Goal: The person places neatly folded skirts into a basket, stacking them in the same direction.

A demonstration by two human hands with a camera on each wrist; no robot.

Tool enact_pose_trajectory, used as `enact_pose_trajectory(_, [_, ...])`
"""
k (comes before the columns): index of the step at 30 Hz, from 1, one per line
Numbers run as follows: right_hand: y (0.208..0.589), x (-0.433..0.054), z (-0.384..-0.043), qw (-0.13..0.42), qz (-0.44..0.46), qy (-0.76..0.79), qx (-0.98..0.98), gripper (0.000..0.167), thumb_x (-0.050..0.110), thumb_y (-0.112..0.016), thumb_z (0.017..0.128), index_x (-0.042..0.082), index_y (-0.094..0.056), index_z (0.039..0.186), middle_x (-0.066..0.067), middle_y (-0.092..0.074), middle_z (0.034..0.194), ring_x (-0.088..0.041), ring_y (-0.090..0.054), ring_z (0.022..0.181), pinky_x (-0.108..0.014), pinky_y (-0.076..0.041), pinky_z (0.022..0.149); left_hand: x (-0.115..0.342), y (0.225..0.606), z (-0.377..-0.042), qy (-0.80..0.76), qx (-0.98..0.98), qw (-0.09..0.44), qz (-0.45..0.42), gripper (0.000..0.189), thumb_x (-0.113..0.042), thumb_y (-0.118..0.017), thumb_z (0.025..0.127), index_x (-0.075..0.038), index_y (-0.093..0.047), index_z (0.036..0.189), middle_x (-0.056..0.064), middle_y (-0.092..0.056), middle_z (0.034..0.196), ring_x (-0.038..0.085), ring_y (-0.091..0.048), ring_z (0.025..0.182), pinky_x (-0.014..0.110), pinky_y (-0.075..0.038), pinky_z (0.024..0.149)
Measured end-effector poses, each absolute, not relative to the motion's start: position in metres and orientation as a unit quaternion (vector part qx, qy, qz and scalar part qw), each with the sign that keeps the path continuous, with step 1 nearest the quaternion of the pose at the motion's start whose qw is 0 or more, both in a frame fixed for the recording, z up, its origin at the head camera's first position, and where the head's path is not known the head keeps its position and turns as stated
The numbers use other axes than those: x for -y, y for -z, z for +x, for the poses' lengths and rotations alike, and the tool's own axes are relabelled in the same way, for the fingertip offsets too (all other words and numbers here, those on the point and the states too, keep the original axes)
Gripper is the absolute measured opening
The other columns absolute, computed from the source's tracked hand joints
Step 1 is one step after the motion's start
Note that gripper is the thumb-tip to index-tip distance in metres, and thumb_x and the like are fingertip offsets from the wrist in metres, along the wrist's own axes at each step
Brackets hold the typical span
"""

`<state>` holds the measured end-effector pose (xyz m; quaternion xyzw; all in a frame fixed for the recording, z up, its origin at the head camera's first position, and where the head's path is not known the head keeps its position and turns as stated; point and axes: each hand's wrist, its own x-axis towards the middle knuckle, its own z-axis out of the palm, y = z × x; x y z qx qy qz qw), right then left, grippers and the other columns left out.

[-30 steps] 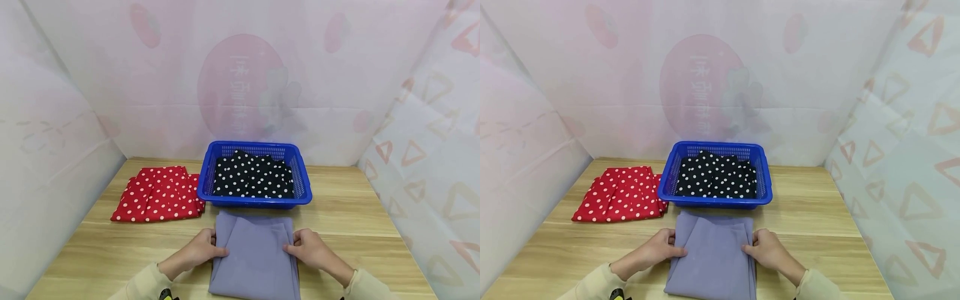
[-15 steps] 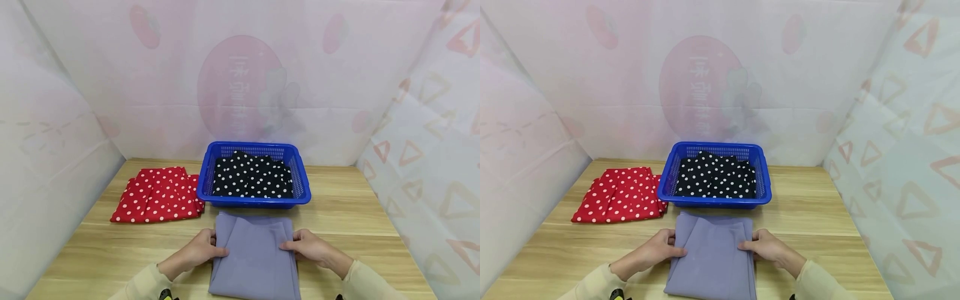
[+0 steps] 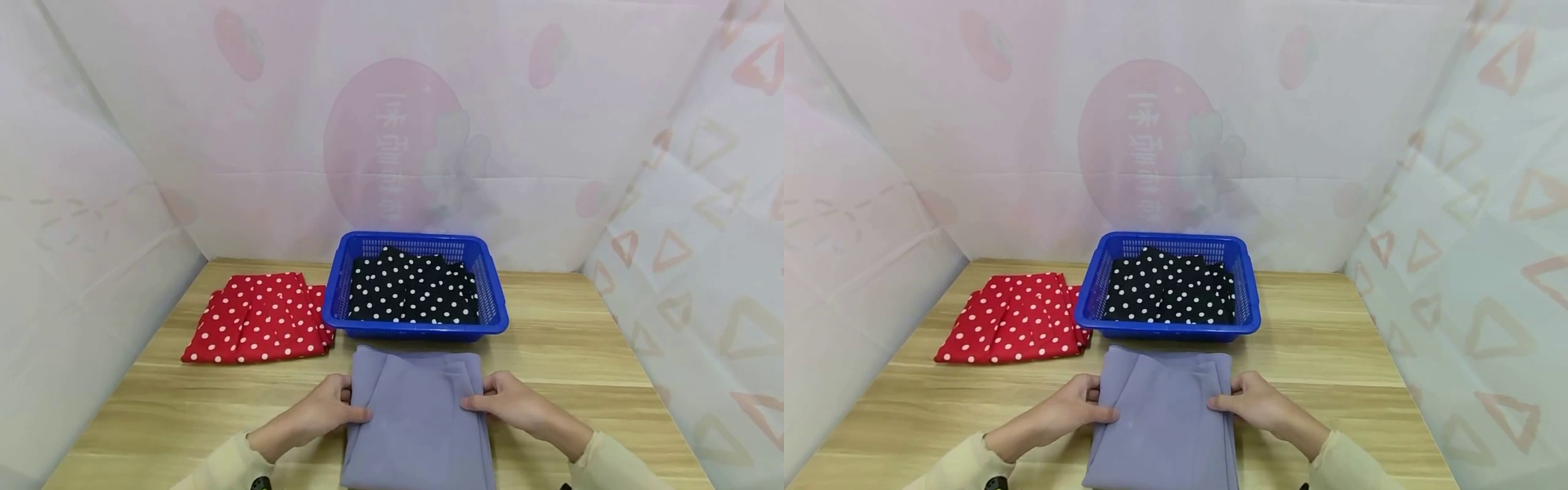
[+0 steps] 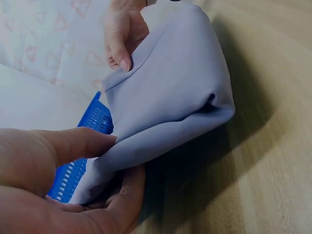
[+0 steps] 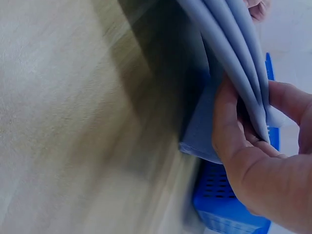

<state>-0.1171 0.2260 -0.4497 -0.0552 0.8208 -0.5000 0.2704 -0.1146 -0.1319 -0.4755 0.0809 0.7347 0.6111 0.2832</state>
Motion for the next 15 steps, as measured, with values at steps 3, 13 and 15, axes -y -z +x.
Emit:
enact_pose_trajectory(3, [0.441, -0.227, -0.113, 0.287, -0.061, 0.514, -0.806, 0.026, 0.026, -0.076, 0.096, 0.0, -0.074, 0.094, 0.006, -0.07, 0.081, -0.008, -0.058, 0.078, -0.022, -0.054, 0.068, 0.135, 0.467, -0.11, -0.611, -0.731, 0.292, 0.086, 0.057, -0.006, -0.078, 0.091, 0.018, -0.053, 0.137, 0.019, -0.075, 0.121, 0.025, -0.073, 0.108, 0.041, -0.065, 0.094])
enact_pose_trajectory(13, [0.405, -0.232, -0.099, 0.314, -0.077, 0.545, -0.773, 0.031, 0.023, -0.071, 0.1, -0.005, -0.073, 0.114, -0.005, -0.079, 0.101, -0.013, -0.073, 0.094, -0.039, -0.066, 0.087, 0.144, 0.426, -0.091, -0.63, -0.708, 0.301, 0.107, 0.064, -0.012, -0.078, 0.095, 0.017, -0.047, 0.143, 0.017, -0.073, 0.124, 0.023, -0.072, 0.112, 0.04, -0.064, 0.096])
enact_pose_trajectory(15, [0.396, -0.233, -0.099, 0.313, -0.083, 0.549, -0.77, 0.032, 0.023, -0.071, 0.1, -0.006, -0.072, 0.115, -0.006, -0.08, 0.103, -0.014, -0.074, 0.094, -0.039, -0.065, 0.087, 0.146, 0.417, -0.09, -0.636, -0.7, 0.303, 0.116, 0.064, -0.013, -0.076, 0.096, 0.016, -0.046, 0.144, 0.018, -0.073, 0.125, 0.024, -0.072, 0.112, 0.04, -0.064, 0.096])
